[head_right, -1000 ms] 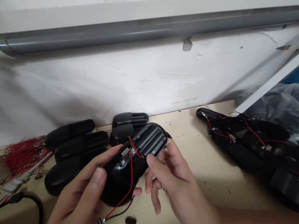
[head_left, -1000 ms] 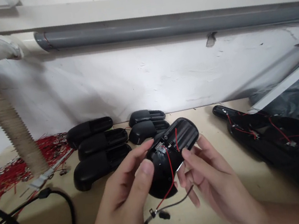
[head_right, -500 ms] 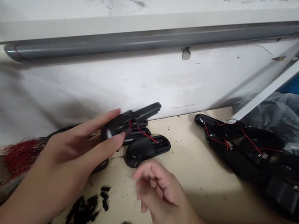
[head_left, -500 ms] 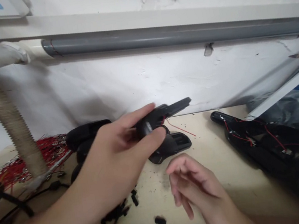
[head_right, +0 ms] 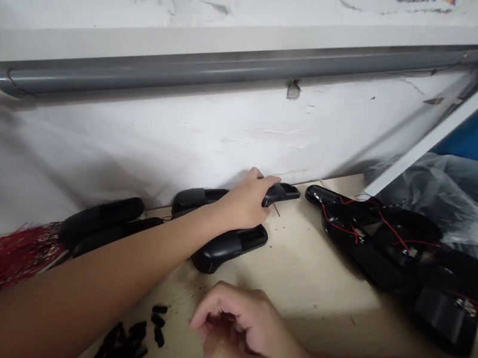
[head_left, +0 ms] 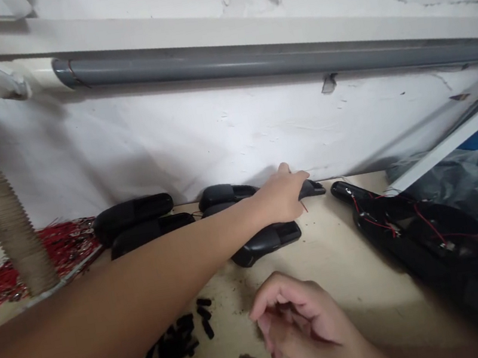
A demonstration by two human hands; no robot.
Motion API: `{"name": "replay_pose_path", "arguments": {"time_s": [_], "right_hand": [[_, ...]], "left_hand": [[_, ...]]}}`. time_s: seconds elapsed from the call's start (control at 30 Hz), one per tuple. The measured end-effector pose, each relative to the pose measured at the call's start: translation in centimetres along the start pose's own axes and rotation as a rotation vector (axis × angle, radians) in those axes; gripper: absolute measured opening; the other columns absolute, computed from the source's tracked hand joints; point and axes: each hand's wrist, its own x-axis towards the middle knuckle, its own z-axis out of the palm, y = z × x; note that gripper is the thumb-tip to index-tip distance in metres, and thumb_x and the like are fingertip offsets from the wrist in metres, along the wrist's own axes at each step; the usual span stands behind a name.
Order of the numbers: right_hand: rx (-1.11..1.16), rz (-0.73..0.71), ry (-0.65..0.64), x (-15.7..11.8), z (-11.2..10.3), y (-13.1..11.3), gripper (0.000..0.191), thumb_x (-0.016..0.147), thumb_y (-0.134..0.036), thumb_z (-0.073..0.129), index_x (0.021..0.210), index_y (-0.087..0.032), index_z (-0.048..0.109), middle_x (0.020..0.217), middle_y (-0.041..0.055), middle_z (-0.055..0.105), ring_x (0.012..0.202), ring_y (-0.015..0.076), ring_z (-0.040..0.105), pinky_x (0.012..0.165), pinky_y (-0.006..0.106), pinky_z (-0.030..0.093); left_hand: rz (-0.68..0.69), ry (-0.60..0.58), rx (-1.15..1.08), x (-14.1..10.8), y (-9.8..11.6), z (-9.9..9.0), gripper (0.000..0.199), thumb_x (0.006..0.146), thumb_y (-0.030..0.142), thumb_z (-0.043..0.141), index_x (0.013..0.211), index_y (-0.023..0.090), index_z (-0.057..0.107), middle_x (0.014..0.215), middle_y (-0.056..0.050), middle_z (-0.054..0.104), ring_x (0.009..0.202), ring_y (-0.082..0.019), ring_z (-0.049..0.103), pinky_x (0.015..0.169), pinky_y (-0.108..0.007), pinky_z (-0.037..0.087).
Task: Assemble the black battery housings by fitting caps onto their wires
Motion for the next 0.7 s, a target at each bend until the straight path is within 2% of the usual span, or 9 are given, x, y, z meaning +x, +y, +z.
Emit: {"name": "replay_pose_path", "arguments": {"time_s": [0.07,0.13,0.2,0.27,0.37,0.43,0.5,0.6,0.7], "right_hand": [[-0.016,0.012,-0.008,0.1,0.1,-0.2,0.016,0.094,-0.032,0.064,0.097,-0.017,0.068,0.073,0.0003,0.058,0.061,0.0117,0.053,0.056,0.024,0.039],[-0.025,0.007,0.000,0.2,0.2,-0.3,0.015,0.092,-0.031,0.065,0.095,-0.017,0.068,0.073,0.0003,0.058,0.061,0.0122,0.052,0.056,0.025,0.039],[-0.032,-0.002,-0.001,0.2,0.2,-0.3,0.013,0.090,-0.030,0.064,0.093,-0.017,0.068,0.073,0.0007,0.058,0.061,0.0125,0.052,0.055,0.025,0.038],[-0.036,0.003,-0.009,0.2,0.2,-0.3,0.011,0.088,-0.028,0.064,0.092,-0.018,0.068,0.073,0.0005,0.059,0.061,0.0128,0.053,0.056,0.025,0.039],[-0.041,0.002,-0.023,0.2,0.1,-0.3,0.007,0.088,-0.024,0.063,0.091,-0.018,0.067,0.072,0.0006,0.061,0.063,0.0135,0.057,0.057,0.025,0.041],[-0.037,-0.030,-0.033,0.2,0.0,-0.3,0.006,0.089,-0.022,0.063,0.091,-0.018,0.067,0.073,0.0008,0.062,0.064,0.0137,0.058,0.058,0.025,0.043],[-0.032,-0.069,-0.043,0.2,0.1,-0.3,0.005,0.090,-0.020,0.062,0.091,-0.018,0.067,0.074,0.0011,0.062,0.064,0.0136,0.058,0.058,0.025,0.044],[-0.036,-0.078,-0.035,0.1,0.1,-0.5,0.006,0.090,-0.018,0.062,0.091,-0.018,0.067,0.075,0.0012,0.063,0.066,0.0136,0.058,0.059,0.025,0.046],[-0.035,-0.081,-0.043,0.1,0.1,-0.5,0.007,0.090,-0.016,0.061,0.092,-0.018,0.067,0.077,0.0010,0.063,0.067,0.0135,0.059,0.060,0.025,0.046]], "left_hand": [[0.017,-0.019,0.056,-0.1,-0.3,-0.2,0.053,0.098,0.024,0.074,0.148,0.019,0.056,0.144,-0.014,0.060,0.113,-0.026,0.068,0.097,-0.046,0.061],[0.044,-0.005,0.111,-0.3,0.1,-0.5,0.051,0.099,0.028,0.072,0.146,0.017,0.057,0.144,-0.015,0.059,0.122,-0.031,0.064,0.102,-0.051,0.058],[0.098,0.029,0.159,-0.4,1.1,-0.8,0.049,0.101,0.030,0.068,0.147,0.016,0.057,0.147,-0.017,0.055,0.136,-0.036,0.055,0.112,-0.058,0.051],[0.179,0.032,0.184,-0.2,2.6,-0.7,0.051,0.103,0.024,0.063,0.152,0.017,0.053,0.150,-0.018,0.052,0.142,-0.039,0.049,0.116,-0.061,0.045],[0.295,-0.115,0.155,0.4,5.0,-0.1,0.059,0.102,0.019,0.063,0.158,0.025,0.048,0.140,-0.016,0.062,0.125,-0.033,0.064,0.103,-0.052,0.055],[0.334,-0.226,0.120,1.0,6.1,0.6,0.050,0.101,0.021,0.066,0.150,0.023,0.056,0.127,-0.012,0.070,0.111,-0.028,0.070,0.092,-0.045,0.059],[0.346,-0.273,0.094,1.7,6.7,1.2,0.034,0.100,0.023,0.068,0.134,0.018,0.066,0.120,-0.009,0.073,0.107,-0.026,0.071,0.090,-0.043,0.061],[0.345,-0.259,0.055,2.4,6.8,1.9,0.014,0.103,0.023,0.067,0.112,0.014,0.073,0.110,-0.007,0.075,0.107,-0.023,0.072,0.096,-0.043,0.060],[0.324,-0.208,0.002,2.5,6.6,2.2,0.013,0.105,0.022,0.065,0.101,0.013,0.075,0.104,-0.006,0.077,0.108,-0.022,0.073,0.101,-0.044,0.060]]}}
